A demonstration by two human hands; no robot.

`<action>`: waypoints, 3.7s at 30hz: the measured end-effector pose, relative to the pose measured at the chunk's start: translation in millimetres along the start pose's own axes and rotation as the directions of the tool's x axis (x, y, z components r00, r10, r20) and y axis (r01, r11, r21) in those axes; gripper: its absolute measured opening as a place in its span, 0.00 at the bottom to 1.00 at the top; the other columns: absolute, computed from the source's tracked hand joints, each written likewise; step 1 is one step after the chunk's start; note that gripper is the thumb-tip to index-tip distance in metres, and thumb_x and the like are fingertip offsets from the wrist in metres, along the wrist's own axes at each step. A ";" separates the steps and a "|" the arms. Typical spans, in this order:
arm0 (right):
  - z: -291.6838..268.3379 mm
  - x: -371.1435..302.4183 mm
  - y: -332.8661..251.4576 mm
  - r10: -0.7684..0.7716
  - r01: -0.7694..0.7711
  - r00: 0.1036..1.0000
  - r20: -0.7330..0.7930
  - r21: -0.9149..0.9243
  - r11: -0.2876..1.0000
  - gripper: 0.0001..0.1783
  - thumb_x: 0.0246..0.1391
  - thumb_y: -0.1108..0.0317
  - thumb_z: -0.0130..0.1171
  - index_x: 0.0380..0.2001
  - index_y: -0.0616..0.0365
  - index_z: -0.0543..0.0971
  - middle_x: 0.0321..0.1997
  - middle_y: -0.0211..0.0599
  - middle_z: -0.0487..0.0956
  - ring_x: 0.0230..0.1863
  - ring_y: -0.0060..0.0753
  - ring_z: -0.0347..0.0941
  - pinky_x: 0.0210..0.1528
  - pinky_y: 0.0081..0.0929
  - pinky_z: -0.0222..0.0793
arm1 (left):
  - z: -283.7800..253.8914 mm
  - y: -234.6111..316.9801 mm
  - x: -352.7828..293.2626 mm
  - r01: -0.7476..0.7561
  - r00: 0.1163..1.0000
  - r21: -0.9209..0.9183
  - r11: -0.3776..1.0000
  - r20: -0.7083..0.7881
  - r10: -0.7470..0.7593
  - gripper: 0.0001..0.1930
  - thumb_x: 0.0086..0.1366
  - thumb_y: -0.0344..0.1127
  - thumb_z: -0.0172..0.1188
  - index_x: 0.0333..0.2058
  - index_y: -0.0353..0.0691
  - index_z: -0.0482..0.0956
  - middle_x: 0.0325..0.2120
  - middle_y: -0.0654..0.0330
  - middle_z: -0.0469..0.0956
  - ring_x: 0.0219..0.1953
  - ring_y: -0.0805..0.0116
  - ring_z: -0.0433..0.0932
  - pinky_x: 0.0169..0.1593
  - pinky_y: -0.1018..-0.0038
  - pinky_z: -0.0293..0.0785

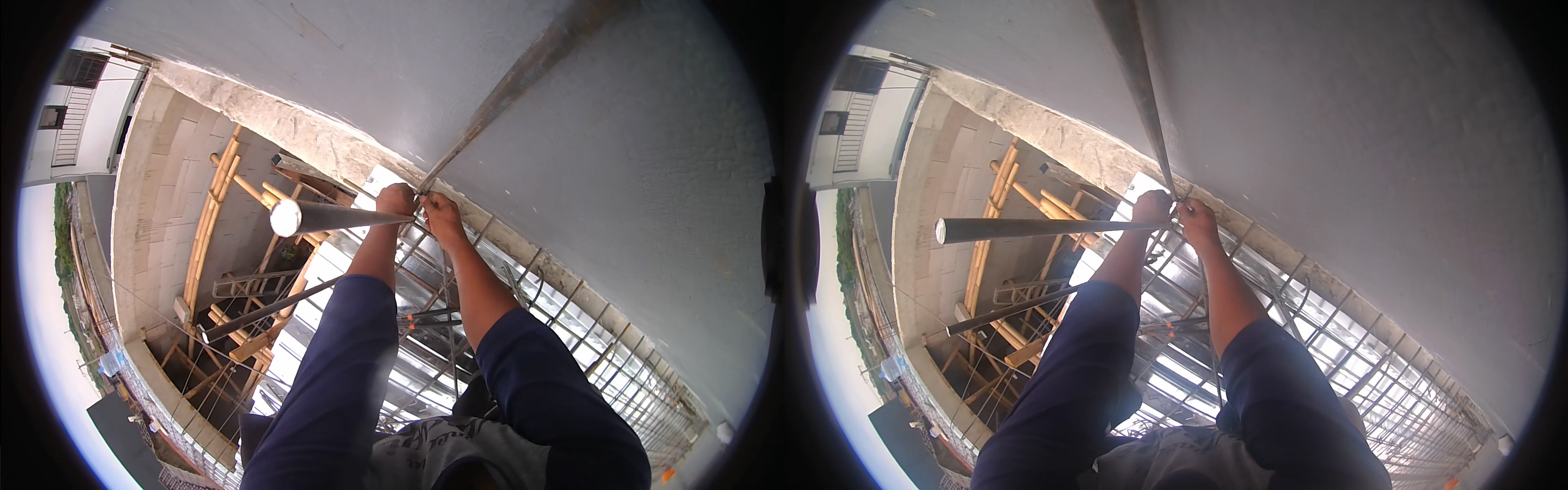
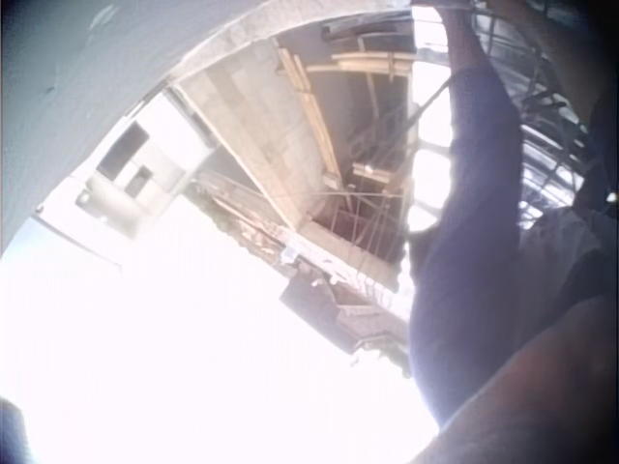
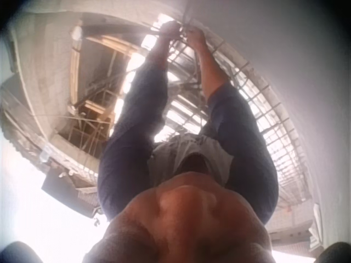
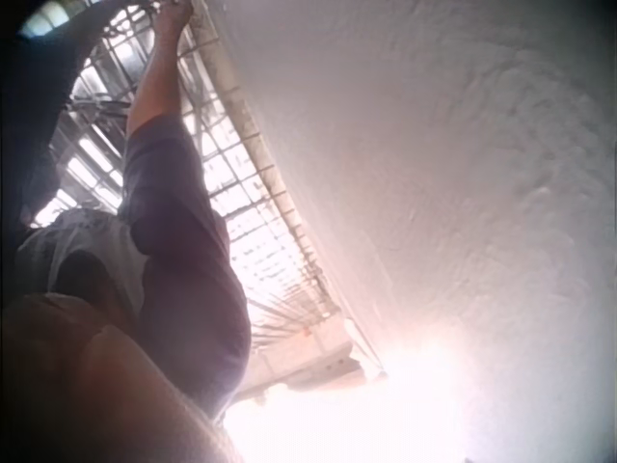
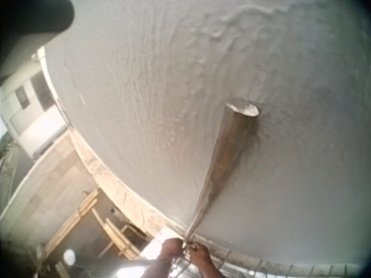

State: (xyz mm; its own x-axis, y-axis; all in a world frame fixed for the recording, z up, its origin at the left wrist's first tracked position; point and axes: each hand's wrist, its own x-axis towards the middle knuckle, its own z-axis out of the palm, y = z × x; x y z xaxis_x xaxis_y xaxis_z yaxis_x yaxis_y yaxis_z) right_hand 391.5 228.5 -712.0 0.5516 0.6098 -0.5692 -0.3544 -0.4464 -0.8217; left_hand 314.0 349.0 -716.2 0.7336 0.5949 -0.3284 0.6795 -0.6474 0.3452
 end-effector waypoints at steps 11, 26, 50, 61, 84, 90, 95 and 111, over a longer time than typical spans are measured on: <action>-2.8 -9.6 1.6 -0.515 0.336 0.836 -0.189 -0.566 0.753 0.05 0.55 0.67 0.55 0.34 0.52 0.77 0.34 0.42 0.77 0.36 0.52 0.75 0.38 0.44 0.70 | -10.6 -6.0 12.0 -0.379 0.900 0.091 0.921 0.268 0.344 0.09 0.58 0.33 0.54 0.30 0.38 0.82 0.26 0.52 0.80 0.31 0.59 0.80 0.36 0.67 0.76; -9.1 -23.5 1.2 -0.505 0.243 0.863 -0.018 -0.861 0.447 0.11 0.52 0.69 0.56 0.40 0.48 0.81 0.37 0.37 0.75 0.42 0.44 0.73 0.46 0.40 0.70 | -5.8 -1.7 -0.2 0.046 0.926 -0.310 0.950 0.371 0.076 0.15 0.66 0.42 0.50 0.43 0.40 0.80 0.38 0.52 0.80 0.43 0.59 0.77 0.50 0.64 0.70; -2.6 -23.6 -17.2 -0.391 0.312 0.906 0.161 -0.879 0.361 0.06 0.53 0.73 0.49 0.33 0.60 0.74 0.36 0.49 0.77 0.37 0.53 0.78 0.40 0.44 0.75 | 21.6 -11.2 16.1 -0.362 0.916 0.177 0.915 0.249 0.315 0.11 0.58 0.38 0.57 0.31 0.36 0.81 0.30 0.49 0.81 0.37 0.53 0.81 0.42 0.63 0.77; -2.2 6.0 -21.5 -0.027 0.034 0.999 0.020 -0.560 0.828 0.08 0.54 0.73 0.52 0.35 0.67 0.76 0.35 0.55 0.79 0.29 0.49 0.80 0.27 0.38 0.77 | 22.7 -12.6 15.1 -0.342 0.929 0.187 0.921 0.217 0.301 0.09 0.58 0.31 0.55 0.38 0.43 0.78 0.27 0.57 0.80 0.35 0.58 0.81 0.38 0.63 0.75; -15.0 14.4 -38.0 0.263 -0.205 0.948 0.178 -0.291 0.935 0.08 0.56 0.69 0.52 0.29 0.63 0.74 0.26 0.38 0.77 0.21 0.32 0.78 0.16 0.29 0.66 | 46.5 78.0 -102.4 0.420 0.792 -0.889 0.182 0.262 -0.551 0.16 0.64 0.41 0.51 0.33 0.32 0.79 0.21 0.53 0.79 0.24 0.61 0.80 0.33 0.65 0.73; -18.5 40.4 -21.5 -0.030 0.256 0.951 0.308 -0.729 0.635 0.14 0.48 0.71 0.53 0.36 0.70 0.77 0.41 0.57 0.78 0.41 0.51 0.78 0.41 0.38 0.75 | 37.9 69.8 -102.2 0.549 0.766 -0.582 0.601 0.062 -0.640 0.14 0.60 0.38 0.49 0.36 0.34 0.77 0.33 0.41 0.79 0.40 0.44 0.78 0.46 0.55 0.72; -16.6 39.6 -36.4 -0.039 0.304 0.946 0.321 -0.842 0.445 0.13 0.49 0.67 0.54 0.36 0.62 0.80 0.43 0.53 0.78 0.46 0.51 0.76 0.49 0.41 0.72 | 28.4 68.7 -105.1 0.560 0.771 -0.505 0.657 0.027 -0.637 0.14 0.62 0.38 0.45 0.37 0.35 0.75 0.35 0.40 0.78 0.42 0.41 0.77 0.48 0.53 0.71; -25.9 31.1 -7.1 -0.286 0.350 0.937 0.203 -0.580 0.735 0.07 0.49 0.67 0.59 0.26 0.59 0.77 0.29 0.45 0.79 0.33 0.52 0.74 0.36 0.41 0.70 | -41.4 89.5 -117.7 0.423 0.764 -0.896 -0.133 0.432 -0.479 0.09 0.63 0.34 0.49 0.34 0.34 0.74 0.17 0.66 0.65 0.16 0.75 0.65 0.22 0.74 0.71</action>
State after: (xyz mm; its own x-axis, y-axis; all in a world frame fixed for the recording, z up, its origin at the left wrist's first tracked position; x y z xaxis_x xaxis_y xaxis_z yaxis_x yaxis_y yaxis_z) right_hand 430.7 233.6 -723.0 0.4650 0.8314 -0.3041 0.3709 -0.4949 -0.7858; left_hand 288.7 240.7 -610.2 0.2318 0.5590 -0.7961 0.2265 0.7649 0.6030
